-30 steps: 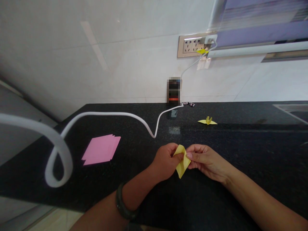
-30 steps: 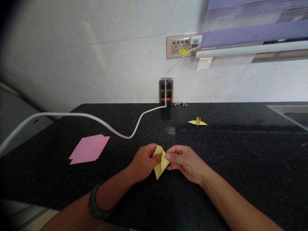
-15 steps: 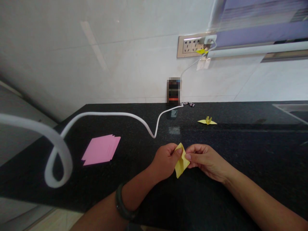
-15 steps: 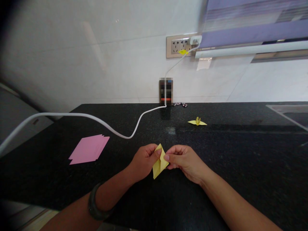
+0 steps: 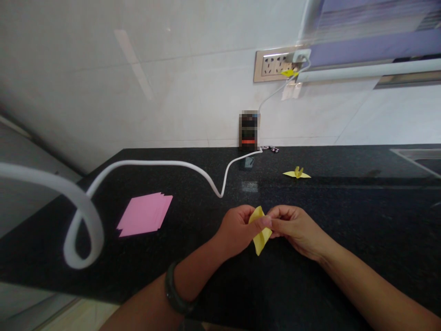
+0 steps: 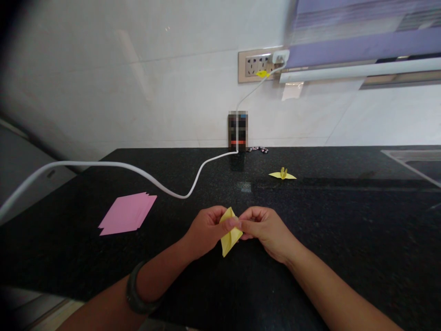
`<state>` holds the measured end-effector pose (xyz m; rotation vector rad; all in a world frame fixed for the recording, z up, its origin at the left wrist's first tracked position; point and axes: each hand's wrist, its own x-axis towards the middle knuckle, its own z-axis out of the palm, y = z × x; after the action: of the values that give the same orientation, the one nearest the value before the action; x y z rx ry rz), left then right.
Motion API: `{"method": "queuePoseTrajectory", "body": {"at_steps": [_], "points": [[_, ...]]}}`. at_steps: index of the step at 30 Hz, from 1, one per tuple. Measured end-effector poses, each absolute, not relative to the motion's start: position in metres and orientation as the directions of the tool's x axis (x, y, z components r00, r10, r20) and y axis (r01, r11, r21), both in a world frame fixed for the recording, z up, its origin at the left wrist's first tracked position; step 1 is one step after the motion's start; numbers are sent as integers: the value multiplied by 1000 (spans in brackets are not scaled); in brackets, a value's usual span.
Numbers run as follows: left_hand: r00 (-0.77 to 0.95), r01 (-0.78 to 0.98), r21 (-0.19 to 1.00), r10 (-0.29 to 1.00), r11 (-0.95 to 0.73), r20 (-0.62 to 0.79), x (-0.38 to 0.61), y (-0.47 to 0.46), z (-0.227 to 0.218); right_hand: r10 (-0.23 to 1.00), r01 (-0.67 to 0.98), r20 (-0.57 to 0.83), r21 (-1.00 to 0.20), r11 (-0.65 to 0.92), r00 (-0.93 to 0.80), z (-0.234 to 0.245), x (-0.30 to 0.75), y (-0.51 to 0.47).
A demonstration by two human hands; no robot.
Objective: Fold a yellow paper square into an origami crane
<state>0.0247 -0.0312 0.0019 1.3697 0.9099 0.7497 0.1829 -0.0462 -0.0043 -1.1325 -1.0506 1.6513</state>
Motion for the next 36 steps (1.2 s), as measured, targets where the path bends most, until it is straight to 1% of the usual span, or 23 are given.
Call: {"method": "queuePoseTrajectory", "body": {"at_steps": [3,6,10,12,15,17,19,21,23,25,27,29,32,36], "points": [[481,27,994,870,109,-108,25,-31,2,940,-195,-244,-936,-293,-237,-2,183,-46],[470,3,995,878,103,-92,25,-30,2,940,-228,-246,-926,-300,-236,1,182,-47],[451,-81,991,891,103,-55,24,-28,3,960,-238,-187,-943,-235,-207,3,183,-49],[465,-169,973,883,156,-61,24,-27,3,973,-219,-139,-959,-179,-186,2,183,-50],[526,-295,913,846,281,-91,23,-26,2,985,-183,-66,-979,-95,-161,0,184,-51],[562,-344,873,821,345,-104,24,-26,1,990,-159,-17,-987,-39,-138,-1,184,-52],[573,-368,855,813,366,-102,24,-26,0,994,-122,29,-992,16,-103,0,183,-53],[564,-374,860,821,347,-85,25,-25,-1,994,-58,68,-996,64,-80,1,182,-55],[538,-358,887,841,291,-58,25,-25,-2,992,27,106,-994,108,-72,2,180,-56],[496,-316,924,868,216,-33,24,-25,-1,989,102,135,-985,141,-62,3,179,-56],[466,-268,949,884,164,-21,23,-25,0,990,148,135,-979,140,-41,2,179,-55],[480,-239,959,877,154,-21,22,-25,1,993,155,112,-981,114,-21,1,181,-54],[512,-226,962,859,152,-15,22,-26,1,997,117,75,-990,76,-14,0,184,-52],[459,-193,971,888,140,-37,23,-26,0,998,80,60,-995,62,-29,0,183,-53]]}}
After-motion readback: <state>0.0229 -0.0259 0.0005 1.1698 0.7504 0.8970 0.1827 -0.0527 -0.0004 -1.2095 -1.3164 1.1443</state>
